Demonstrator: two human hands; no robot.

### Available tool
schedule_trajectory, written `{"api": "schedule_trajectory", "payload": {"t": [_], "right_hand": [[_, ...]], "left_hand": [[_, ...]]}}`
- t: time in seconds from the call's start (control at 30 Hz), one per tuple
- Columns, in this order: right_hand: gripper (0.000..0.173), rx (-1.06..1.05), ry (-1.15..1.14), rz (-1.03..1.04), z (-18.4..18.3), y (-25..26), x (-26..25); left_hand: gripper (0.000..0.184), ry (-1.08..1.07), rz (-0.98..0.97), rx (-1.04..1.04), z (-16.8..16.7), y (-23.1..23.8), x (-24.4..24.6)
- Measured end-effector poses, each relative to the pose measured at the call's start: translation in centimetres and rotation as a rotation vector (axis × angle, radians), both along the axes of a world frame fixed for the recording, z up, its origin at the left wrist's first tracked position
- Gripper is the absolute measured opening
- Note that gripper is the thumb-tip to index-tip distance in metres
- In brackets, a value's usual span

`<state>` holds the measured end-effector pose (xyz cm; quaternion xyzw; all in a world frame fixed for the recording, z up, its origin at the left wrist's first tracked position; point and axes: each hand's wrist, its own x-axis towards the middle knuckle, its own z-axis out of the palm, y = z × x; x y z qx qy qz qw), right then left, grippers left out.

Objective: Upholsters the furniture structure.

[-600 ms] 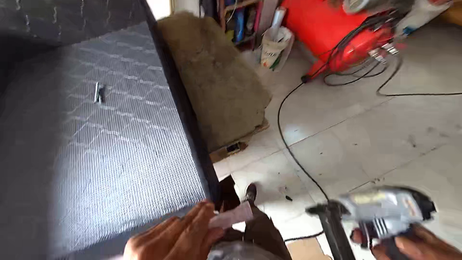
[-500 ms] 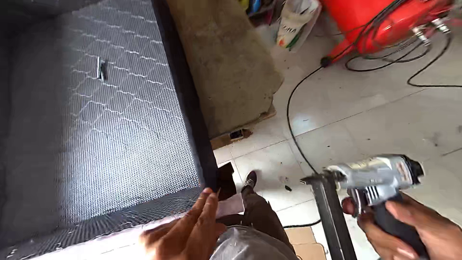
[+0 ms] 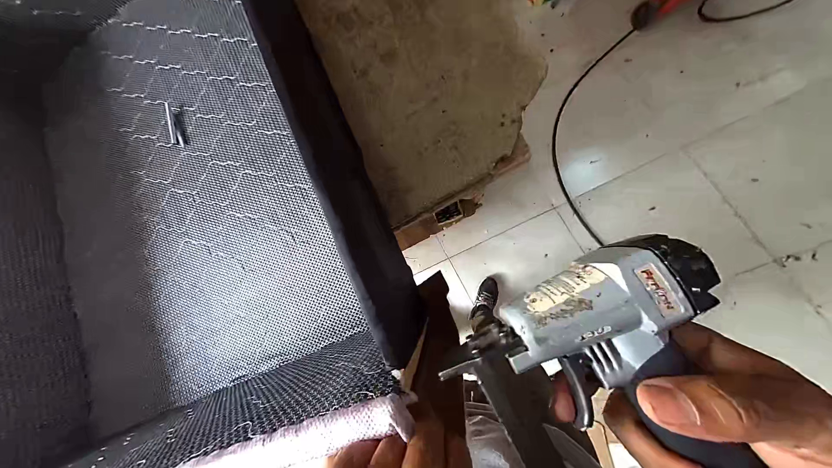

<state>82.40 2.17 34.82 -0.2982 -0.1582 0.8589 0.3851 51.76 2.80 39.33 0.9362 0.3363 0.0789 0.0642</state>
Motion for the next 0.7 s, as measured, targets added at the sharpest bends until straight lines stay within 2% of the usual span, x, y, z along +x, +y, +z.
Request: {"api": "schedule_trajectory", "payload": {"t": [0.13, 0.2, 0.57, 0.7], "right_hand": [[0.022, 0.011, -0.007, 0.006, 0.3, -1.1, -2.5], [0.023, 0.023, -0.027, 0.007, 0.7, -1.4, -3.3], [0.020, 0.000, -0.134, -0.063, 2.3, -2.7, -4.8], [0.020, 0.003, -0.102, -0.063, 1.9, -2.8, -4.7]], "left_hand": [[0.015, -0.069, -0.281, -0.021, -0.8, 1.5, -2.5], [0.014, -0.087, -0.345, -0.042, -0.9, 2.0, -2.7], [0.017, -0.141, -0.393, -0.042, -1.3, 2.3, -3.0], [0.017, -0.129, -0.402, -0.028, -1.4, 2.4, -3.0]]}}
